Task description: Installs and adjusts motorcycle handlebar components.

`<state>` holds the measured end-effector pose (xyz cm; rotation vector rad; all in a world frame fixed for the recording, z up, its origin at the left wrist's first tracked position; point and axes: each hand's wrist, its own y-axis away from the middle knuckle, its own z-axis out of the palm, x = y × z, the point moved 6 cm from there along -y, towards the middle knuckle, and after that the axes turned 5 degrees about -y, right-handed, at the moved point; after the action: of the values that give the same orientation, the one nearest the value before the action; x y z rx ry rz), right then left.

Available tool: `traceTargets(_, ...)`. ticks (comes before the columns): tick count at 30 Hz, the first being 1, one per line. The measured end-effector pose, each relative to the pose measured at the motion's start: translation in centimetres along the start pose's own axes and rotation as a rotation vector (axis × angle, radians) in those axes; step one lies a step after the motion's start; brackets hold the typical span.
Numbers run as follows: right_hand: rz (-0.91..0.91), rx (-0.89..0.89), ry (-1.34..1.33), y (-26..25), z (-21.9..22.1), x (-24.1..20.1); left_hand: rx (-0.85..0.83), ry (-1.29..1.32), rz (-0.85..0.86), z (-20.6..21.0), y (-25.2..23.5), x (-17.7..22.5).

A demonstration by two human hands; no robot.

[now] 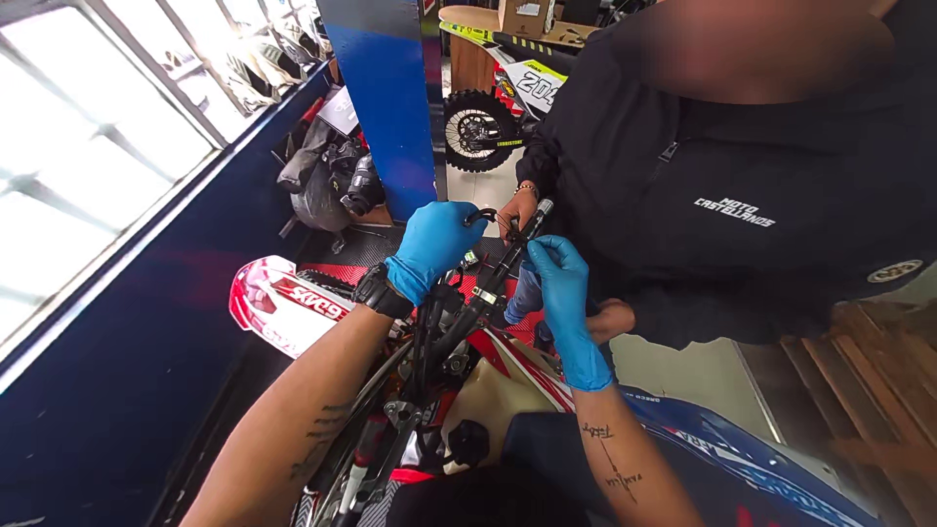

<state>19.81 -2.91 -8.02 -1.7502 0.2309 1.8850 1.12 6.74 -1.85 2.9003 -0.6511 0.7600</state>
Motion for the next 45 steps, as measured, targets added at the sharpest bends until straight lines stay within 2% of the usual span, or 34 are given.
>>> traceTargets(3, 0.298, -0.142, -0.219, -1.1, 0.5, 1.4, -0.023, 0.017, -0.015, 0.1, -0.1, -0.6)
traceTargets(7, 0.468, -0.344, -0.458, -1.7, 1.7, 1.8, -0.024, 0.014, -0.014, 0.1, -0.1, -0.5)
traceTargets(17, 0.378, -0.247, -0.383, -1.5, 2.0, 2.1, -0.017, -0.008, 0.008, 0.1, -0.1, -1.0)
traceTargets(25, 0.414, -0.358, -0.574, -1.4, 2.3, 2.4, -0.015, 0.004, 0.042, 0.0, -0.1, -0.6)
traceTargets(31, 0.412, -0.247, -0.61, -1.1, 3.3, 1.9, 0.002, -0.009, 0.042, 0.1, -0.1, -0.7)
traceTargets(35, 0.421, -0.171, -0.757, -0.7, 3.9, 2.0, 0.003, -0.017, 0.057, -0.1, 0.1, -0.3)
traceTargets(40, 0.316, -0.185, -0.845, 0.0, 4.1, 2.9, -0.023, -0.005, 0.047, 0.0, 0.2, -0.2)
traceTargets(45, 0.33, -0.185, -0.825, 0.0, 3.9, 2.7, -0.007, -0.027, 0.061, -0.3, 0.4, -0.2)
